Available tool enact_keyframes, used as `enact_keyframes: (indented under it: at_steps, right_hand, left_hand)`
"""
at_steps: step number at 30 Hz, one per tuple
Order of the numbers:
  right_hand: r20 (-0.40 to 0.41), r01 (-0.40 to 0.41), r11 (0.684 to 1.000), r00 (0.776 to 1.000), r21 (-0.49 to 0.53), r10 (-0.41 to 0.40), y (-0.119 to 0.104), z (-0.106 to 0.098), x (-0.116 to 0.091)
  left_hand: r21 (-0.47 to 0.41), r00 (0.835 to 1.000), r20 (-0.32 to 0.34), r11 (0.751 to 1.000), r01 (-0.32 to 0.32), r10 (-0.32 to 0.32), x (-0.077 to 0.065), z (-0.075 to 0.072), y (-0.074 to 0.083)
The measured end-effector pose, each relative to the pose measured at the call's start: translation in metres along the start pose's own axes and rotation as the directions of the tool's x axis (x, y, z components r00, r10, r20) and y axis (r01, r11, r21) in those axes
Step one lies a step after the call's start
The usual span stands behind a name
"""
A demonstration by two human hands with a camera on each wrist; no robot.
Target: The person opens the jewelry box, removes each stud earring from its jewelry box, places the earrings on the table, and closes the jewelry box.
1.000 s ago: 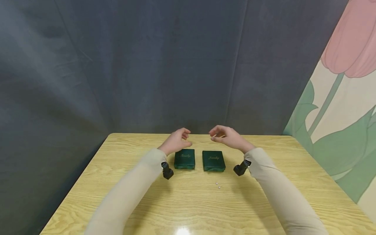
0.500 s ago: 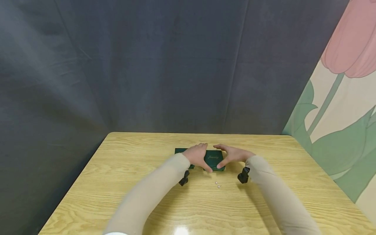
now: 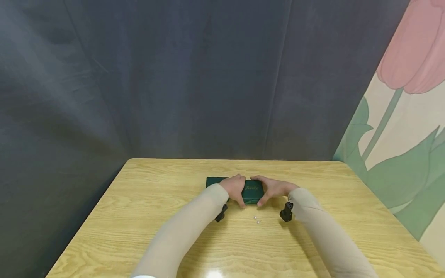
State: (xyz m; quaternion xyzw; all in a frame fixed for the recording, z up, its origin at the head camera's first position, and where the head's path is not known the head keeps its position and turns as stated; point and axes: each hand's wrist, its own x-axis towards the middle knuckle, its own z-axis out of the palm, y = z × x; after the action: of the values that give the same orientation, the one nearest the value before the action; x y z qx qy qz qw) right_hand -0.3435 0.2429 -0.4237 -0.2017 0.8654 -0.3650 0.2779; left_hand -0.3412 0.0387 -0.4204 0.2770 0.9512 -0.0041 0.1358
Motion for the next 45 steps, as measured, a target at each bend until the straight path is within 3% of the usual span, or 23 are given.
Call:
enact_keyframes:
  at_steps: [7,11,19,27,36,40,45]
  right_hand:
    - [-0.031,0.051,0.998,0.998,-0.033,-0.052,-0.002,0.001,-0.004]
    - [-0.07,0.123,0.987,0.989,-0.105,-0.131,-0.009,-0.002,-0.008]
    - [-0.106,0.27,0.955,0.953,-0.12,-0.282,-0.044,-0.012,-0.023]
    - [-0.157,0.305,0.939,0.931,-0.161,-0.33,-0.082,-0.008,-0.039]
    - [-0.19,0.307,0.928,0.919,-0.211,-0.347,-0.109,0.019,-0.044]
    - [-0.173,0.316,0.926,0.92,-0.207,-0.353,-0.108,0.03,-0.043]
    - [-0.11,0.324,0.928,0.931,-0.184,-0.347,-0.1,0.045,-0.041]
  left_hand:
    - [-0.025,1.0,-0.004,1.0,-0.018,0.018,-0.001,-0.002,-0.002]
    - [-0.065,0.998,-0.024,0.996,-0.054,0.052,-0.006,-0.013,-0.006]
    - [-0.204,0.979,-0.14,0.963,-0.177,0.15,-0.036,-0.044,-0.023]
    - [-0.321,0.957,-0.232,0.915,-0.246,0.176,-0.077,-0.063,-0.037]
    - [-0.374,0.943,-0.282,0.886,-0.276,0.175,-0.117,-0.057,-0.048]
    - [-0.399,0.939,-0.298,0.871,-0.288,0.174,-0.125,-0.046,-0.049]
    - [-0.432,0.951,-0.265,0.862,-0.264,0.159,-0.13,-0.026,-0.048]
